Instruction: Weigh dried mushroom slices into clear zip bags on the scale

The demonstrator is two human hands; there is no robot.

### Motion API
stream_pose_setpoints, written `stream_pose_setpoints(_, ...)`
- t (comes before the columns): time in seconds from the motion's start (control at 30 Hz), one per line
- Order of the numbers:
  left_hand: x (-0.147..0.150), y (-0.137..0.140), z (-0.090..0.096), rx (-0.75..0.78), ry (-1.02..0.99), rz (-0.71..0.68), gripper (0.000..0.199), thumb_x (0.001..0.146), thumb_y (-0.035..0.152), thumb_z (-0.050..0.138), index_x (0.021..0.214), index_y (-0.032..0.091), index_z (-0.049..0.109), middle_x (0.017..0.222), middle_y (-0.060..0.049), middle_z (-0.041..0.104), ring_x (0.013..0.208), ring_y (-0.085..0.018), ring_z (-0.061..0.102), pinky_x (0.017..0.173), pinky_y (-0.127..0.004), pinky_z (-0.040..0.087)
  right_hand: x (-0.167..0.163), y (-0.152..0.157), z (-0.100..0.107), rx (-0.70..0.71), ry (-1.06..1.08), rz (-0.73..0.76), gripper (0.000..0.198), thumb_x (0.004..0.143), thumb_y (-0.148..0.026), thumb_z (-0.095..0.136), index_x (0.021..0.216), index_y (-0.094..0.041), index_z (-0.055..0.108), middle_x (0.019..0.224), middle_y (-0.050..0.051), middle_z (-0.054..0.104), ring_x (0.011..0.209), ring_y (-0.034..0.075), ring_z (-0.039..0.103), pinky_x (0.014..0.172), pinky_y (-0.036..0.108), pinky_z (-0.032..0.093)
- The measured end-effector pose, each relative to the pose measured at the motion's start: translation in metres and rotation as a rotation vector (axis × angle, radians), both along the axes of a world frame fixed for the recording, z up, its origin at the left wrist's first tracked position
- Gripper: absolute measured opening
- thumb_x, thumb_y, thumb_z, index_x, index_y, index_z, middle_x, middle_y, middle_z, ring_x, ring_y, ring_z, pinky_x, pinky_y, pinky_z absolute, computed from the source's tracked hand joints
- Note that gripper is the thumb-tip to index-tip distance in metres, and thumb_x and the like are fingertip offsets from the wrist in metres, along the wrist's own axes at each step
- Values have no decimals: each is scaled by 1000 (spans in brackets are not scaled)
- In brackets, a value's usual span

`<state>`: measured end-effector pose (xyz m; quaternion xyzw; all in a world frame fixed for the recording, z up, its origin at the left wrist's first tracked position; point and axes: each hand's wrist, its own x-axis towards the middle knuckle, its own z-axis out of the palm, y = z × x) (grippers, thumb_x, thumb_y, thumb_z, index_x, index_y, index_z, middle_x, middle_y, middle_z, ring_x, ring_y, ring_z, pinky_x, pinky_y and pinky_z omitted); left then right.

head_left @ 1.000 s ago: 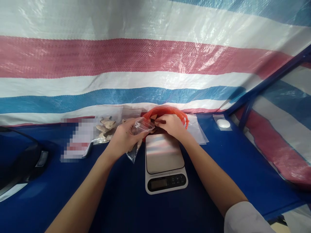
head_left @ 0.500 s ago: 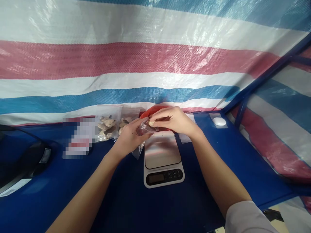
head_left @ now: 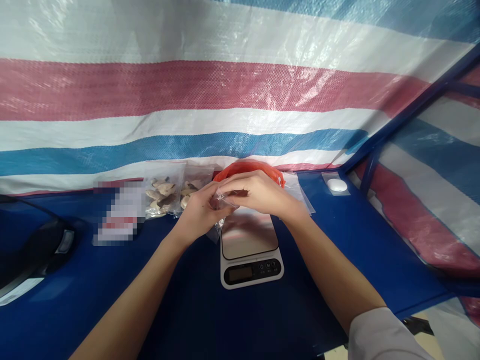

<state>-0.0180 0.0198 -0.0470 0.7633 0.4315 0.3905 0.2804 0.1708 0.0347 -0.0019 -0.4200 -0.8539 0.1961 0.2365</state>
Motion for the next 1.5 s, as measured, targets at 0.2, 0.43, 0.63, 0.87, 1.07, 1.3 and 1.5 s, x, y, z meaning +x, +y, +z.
stream_pose_setpoints(0.2, 1, 1, -1, 33, -58, 0, 44, 81, 39, 77, 120, 19, 69, 113, -9, 73, 104, -27, 68, 92, -43, 56, 11, 4, 1, -39, 233, 178, 20, 90, -18, 66, 100, -26, 81, 101, -2, 79, 89, 16, 72, 86, 29, 56)
stream_pose_setpoints(0.43, 6, -1, -9, 76, -27, 33, 61, 81, 42, 75, 137, 22, 61, 130, -11, 69, 117, -31, 66, 100, -49, 56, 15, 3, 0, -204, 311, 209, 15, 88, -28, 71, 93, -20, 82, 90, 1, 80, 80, 16, 72, 74, 27, 56)
stream_pose_setpoints(0.63, 7, -4, -16, 122, 96, 53, 70, 82, 51, 74, 143, 23, 57, 139, -11, 64, 129, -32, 60, 113, -50, 47, 22, 5, -2, -205, 312, 209, 11, 86, -23, 71, 87, -20, 81, 87, 1, 79, 80, 16, 72, 76, 27, 55)
stream_pose_setpoints(0.87, 5, -17, -28, 246, 212, 44, 65, 88, 49, 69, 146, 25, 53, 142, -12, 61, 133, -31, 56, 113, -51, 46, 47, -4, -19, -224, 450, 142, 13, 83, -29, 73, 89, -19, 80, 92, 3, 80, 90, 19, 73, 83, 31, 56)
stream_pose_setpoints(1.07, 0, -37, -39, 336, 233, 87, 50, 95, 42, 62, 140, 21, 58, 140, -16, 61, 131, -31, 58, 113, -51, 47, 71, -25, -48, -313, 579, -33, 21, 77, -39, 78, 82, -19, 78, 82, 4, 78, 77, 19, 71, 76, 33, 58)
stream_pose_setpoints(1.3, -2, -46, -46, 267, 267, 73, 44, 98, 45, 55, 131, 19, 66, 137, -16, 65, 129, -30, 61, 115, -51, 47, 85, -40, -80, -474, 715, -172, 34, 68, -49, 84, 82, -18, 79, 80, 3, 76, 74, 18, 70, 75, 33, 60)
stream_pose_setpoints(1.5, -5, -49, -39, 249, 234, 108, 42, 98, 48, 54, 128, 22, 69, 139, -13, 65, 131, -30, 60, 116, -51, 46, 98, -45, -79, -417, 670, -186, 39, 71, -50, 82, 93, -18, 80, 92, 6, 79, 79, 19, 72, 78, 35, 61)
